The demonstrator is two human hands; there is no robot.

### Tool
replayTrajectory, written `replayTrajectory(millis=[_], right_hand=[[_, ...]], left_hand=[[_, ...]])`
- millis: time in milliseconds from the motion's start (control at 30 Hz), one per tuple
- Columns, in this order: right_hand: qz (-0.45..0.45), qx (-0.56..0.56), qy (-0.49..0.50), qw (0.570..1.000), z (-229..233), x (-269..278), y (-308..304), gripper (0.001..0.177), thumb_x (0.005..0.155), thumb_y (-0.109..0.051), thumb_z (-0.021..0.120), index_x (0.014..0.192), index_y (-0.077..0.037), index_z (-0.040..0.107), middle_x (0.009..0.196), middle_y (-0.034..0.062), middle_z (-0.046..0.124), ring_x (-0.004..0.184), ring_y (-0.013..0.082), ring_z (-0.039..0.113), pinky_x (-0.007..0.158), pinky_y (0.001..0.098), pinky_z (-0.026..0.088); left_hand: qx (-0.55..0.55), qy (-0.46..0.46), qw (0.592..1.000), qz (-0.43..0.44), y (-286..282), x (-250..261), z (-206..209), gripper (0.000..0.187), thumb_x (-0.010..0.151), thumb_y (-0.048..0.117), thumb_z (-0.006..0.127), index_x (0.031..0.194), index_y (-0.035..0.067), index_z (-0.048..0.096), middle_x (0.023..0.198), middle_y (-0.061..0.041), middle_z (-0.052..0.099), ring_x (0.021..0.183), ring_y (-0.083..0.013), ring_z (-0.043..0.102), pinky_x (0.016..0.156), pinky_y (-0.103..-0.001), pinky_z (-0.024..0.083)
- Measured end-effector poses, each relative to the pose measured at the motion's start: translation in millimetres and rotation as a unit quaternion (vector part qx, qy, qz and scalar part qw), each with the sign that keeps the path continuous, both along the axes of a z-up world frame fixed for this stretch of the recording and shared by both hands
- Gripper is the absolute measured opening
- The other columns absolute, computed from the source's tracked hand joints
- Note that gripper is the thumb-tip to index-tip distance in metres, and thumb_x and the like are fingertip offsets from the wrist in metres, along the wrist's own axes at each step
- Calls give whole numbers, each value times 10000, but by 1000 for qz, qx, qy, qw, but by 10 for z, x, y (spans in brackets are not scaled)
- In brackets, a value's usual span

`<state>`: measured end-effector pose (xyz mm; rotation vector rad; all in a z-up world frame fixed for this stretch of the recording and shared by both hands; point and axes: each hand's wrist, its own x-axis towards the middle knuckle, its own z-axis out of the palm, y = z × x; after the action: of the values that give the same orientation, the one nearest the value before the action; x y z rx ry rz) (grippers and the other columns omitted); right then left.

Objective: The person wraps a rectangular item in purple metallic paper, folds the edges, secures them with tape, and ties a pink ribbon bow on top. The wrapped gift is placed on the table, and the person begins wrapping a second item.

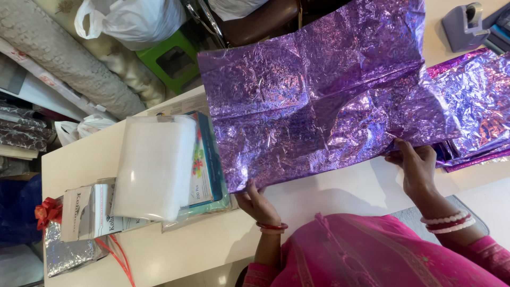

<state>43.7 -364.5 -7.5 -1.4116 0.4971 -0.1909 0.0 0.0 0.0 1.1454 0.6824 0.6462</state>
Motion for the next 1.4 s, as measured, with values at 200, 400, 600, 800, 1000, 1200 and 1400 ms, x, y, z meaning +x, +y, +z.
replayTrajectory(millis=[200, 400, 600, 800, 1000, 1200, 1400], right_hand=[[-12, -43, 105, 993, -185, -20, -174, 245, 1057, -193, 684, 1015, 40, 621, 845, 182, 697, 712, 264, 728, 596, 324, 569], [-5, -97, 158, 983, -333, -60, -305, 339, 980, -173, 767, 1133, 16, 530, 922, 168, 668, 705, 237, 668, 572, 340, 536], [-126, -309, -166, 928, -238, -350, -226, 430, 1061, -2, 729, 1209, -55, 329, 992, 21, 420, 814, 69, 428, 748, 228, 403], [59, -206, -149, 965, 560, -3, 746, 301, 1045, -44, 727, 961, -95, 442, 680, -13, 422, 561, 32, 348, 488, 209, 254], [408, -137, -163, 888, 1268, 520, 2454, 299, 983, -241, 628, 1136, -4, 529, 1103, 182, 668, 1062, 281, 724, 896, 405, 603], [454, -51, -224, 861, 1511, 648, 3882, 702, 1021, -245, 638, 1482, 81, 220, 1531, 327, 326, 1494, 438, 289, 1166, 510, 351], [467, -176, -132, 857, 1494, 536, 4252, 1062, 929, -420, 704, 1554, 107, 27, 1600, 322, 221, 1508, 403, 276, 1199, 435, 349]], left_hand=[[-75, 115, 986, -92, 154, -242, -231, 396, 890, 165, 634, 1258, 37, 565, 1148, -82, 626, 983, -160, 666, 689, -345, 661], [-23, 215, 948, -233, 376, -620, -636, 404, 976, 231, 746, 934, -169, 718, 758, -201, 729, 590, -207, 694, 514, -307, 531], [-74, 337, 878, -333, 520, -820, -56, 362, 883, 340, 739, 826, -17, 753, 675, -88, 762, 544, -173, 715, 484, -288, 560], [208, 329, 885, -255, 1195, -1020, 596, 526, 966, 374, 701, 601, 21, 566, 562, -58, 517, 510, -127, 489, 485, -291, 411], [268, -66, 936, 216, 1859, -873, 973, 166, 1096, 174, 541, 983, 61, 498, 837, -23, 454, 819, -149, 447, 784, -316, 407], [335, 33, 933, 127, 2304, -358, 1422, 528, 1117, 359, 441, 1484, -20, 443, 1518, -175, 400, 1436, -297, 414, 1212, -440, 333], [381, 40, 912, 145, 2226, -133, 1381, 505, 1113, 340, 519, 1476, -6, 465, 1605, -190, 333, 1460, -320, 380, 1182, -452, 365]])
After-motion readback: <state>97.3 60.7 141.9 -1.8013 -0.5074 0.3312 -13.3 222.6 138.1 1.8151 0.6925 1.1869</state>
